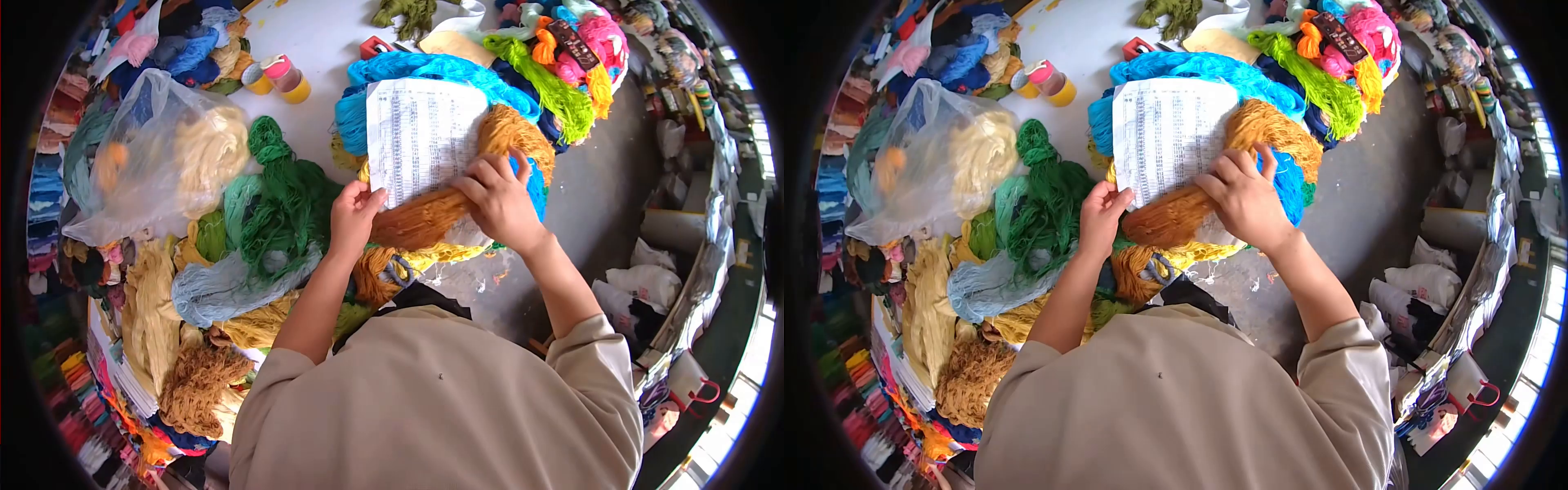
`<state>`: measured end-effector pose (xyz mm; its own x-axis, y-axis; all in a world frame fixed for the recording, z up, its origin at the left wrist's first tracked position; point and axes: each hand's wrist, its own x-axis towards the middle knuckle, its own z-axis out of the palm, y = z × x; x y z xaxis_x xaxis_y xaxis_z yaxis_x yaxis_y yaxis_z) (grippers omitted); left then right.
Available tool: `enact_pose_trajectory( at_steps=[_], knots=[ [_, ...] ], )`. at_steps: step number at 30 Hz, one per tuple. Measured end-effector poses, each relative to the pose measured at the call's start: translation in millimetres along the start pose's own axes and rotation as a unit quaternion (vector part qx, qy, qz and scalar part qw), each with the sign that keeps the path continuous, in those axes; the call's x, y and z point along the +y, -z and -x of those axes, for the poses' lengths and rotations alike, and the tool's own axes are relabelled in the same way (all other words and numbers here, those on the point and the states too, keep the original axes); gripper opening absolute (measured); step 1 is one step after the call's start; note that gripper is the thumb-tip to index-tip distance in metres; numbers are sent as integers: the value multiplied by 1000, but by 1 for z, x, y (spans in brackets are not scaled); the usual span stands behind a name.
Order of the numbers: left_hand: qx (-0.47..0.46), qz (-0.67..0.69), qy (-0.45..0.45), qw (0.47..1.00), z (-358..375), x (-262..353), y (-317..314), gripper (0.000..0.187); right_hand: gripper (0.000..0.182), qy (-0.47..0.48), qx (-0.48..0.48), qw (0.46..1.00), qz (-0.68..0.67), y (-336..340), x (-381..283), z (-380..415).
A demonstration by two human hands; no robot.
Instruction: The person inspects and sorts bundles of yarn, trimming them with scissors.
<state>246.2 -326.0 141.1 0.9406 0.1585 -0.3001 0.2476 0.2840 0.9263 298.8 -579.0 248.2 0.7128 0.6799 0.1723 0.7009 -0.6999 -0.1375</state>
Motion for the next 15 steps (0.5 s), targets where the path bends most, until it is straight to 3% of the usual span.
enact_pose_trajectory(
  at_steps=[6,15],
  knots=[
    [10,-6,-26,1000,2,2,9,13,38,1,27,996,-81,-5,11,27],
    [23,-48,-17,998,9,-6,15,13,35,36,-23,987,-152,0,26,32]
  ],
)
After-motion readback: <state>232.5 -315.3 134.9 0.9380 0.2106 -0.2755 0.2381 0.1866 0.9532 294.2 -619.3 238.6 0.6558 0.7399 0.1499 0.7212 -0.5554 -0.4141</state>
